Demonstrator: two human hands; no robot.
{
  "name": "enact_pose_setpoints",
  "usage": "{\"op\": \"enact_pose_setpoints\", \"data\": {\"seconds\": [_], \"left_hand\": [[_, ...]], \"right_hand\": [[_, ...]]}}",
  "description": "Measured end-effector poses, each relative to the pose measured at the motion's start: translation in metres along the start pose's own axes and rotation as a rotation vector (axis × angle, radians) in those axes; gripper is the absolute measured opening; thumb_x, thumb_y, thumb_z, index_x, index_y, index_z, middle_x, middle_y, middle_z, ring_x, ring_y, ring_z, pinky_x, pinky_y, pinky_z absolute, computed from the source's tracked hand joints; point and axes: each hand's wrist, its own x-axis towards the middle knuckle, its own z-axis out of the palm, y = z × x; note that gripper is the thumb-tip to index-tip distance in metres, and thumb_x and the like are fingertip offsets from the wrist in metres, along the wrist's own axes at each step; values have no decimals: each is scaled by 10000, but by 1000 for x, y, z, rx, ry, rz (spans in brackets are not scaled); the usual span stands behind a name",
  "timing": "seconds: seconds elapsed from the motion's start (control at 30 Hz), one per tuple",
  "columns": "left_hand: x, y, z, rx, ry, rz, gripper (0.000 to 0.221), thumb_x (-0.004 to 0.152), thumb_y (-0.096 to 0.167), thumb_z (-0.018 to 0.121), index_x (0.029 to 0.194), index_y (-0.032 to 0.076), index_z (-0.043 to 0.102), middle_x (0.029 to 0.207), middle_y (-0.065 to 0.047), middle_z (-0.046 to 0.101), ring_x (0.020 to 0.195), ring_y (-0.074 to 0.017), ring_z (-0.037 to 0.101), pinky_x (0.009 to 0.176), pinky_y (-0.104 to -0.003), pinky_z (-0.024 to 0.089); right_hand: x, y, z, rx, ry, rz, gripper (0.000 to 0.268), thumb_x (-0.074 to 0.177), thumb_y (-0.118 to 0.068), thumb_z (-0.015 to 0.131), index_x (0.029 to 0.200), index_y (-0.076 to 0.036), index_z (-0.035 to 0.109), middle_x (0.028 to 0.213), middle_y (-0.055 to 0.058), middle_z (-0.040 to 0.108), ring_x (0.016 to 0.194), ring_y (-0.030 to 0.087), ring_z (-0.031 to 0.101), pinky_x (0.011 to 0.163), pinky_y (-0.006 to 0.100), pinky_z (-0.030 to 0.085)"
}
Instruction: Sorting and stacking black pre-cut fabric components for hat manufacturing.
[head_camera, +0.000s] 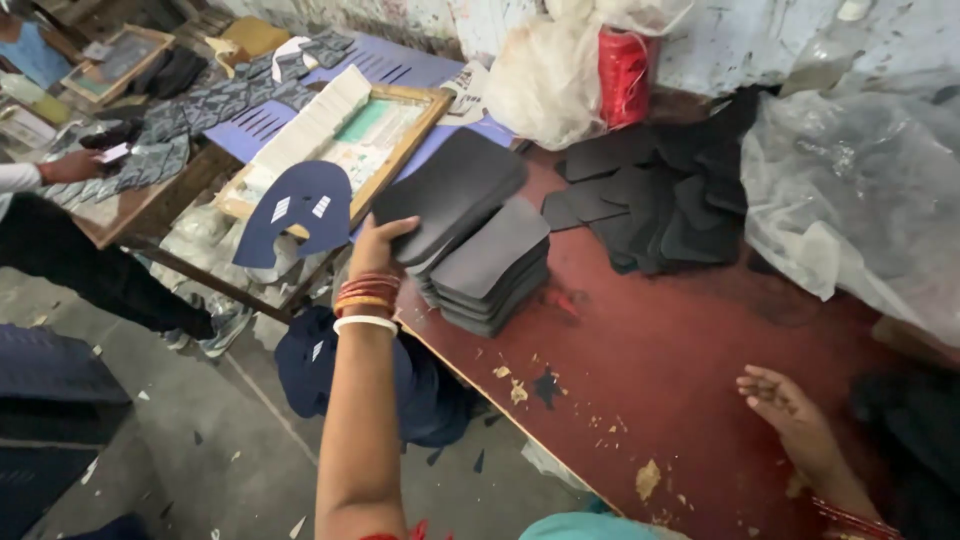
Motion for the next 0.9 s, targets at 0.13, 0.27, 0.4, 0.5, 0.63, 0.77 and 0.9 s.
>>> {"op": "enact_pose_setpoints", "data": {"seconds": [0.13, 0.27, 0.4, 0.5, 0.63, 0.77, 0.9], "left_hand": [[22, -10, -13, -231, 71, -126, 382, 767, 42, 750, 1126, 18, 621, 1035, -109, 687, 866, -261, 720, 774, -442, 645], [82, -77, -59, -57, 159, -304, 295, 817, 179, 767, 1064, 34, 698, 1019, -115, 719, 792, -293, 687, 687, -423, 575], [97, -91, -74, -140, 146, -365, 289, 775, 152, 792, 1027, 49, 696, 975, -101, 732, 796, -281, 717, 707, -415, 620], [93, -90, -77, -156, 138, -370, 290, 780, 140, 800, 1021, 24, 690, 956, -114, 737, 769, -284, 726, 703, -404, 634], [93, -83, -79, -103, 125, -434, 342, 788, 181, 805, 1059, 12, 684, 944, -133, 741, 747, -292, 733, 692, -387, 639], [70, -54, -72, 442, 161, -427, 481, 847, 385, 794, 1157, 33, 687, 935, -186, 655, 719, -372, 632, 651, -459, 467], [-13, -11, -31, 1206, 610, 381, 653, 935, 528, 778, 1242, -34, 650, 1138, -248, 670, 1077, -405, 615, 893, -529, 507]], "right_hand": [[-6, -12, 4, 7, 38, 41, 447, 967, -60, 574, 1411, -3, 558, 1288, 139, 648, 1235, 250, 598, 1071, 392, 459], [-13, -20, 8, -5, 26, 4, 440, 975, -73, 570, 1410, -9, 562, 1261, 140, 662, 1202, 254, 616, 1046, 394, 485], [-11, -23, 9, -66, 50, 64, 438, 974, -67, 558, 1408, -7, 567, 1258, 134, 669, 1204, 241, 621, 1064, 380, 478], [-16, -28, 10, -119, 58, 57, 430, 977, -69, 556, 1403, -5, 571, 1249, 132, 675, 1195, 236, 625, 1060, 377, 484], [-20, -32, 11, -101, 40, 16, 415, 983, -81, 559, 1389, 2, 580, 1234, 128, 677, 1176, 231, 633, 1045, 369, 496], [-18, -24, 5, -45, 53, -5, 411, 970, -68, 585, 1374, 4, 594, 1225, 114, 686, 1173, 228, 635, 1037, 370, 492], [-61, -62, -33, -476, 362, -132, 319, 1033, -136, 626, 1335, -31, 633, 1173, 110, 699, 1098, 204, 666, 972, 365, 526]]}}
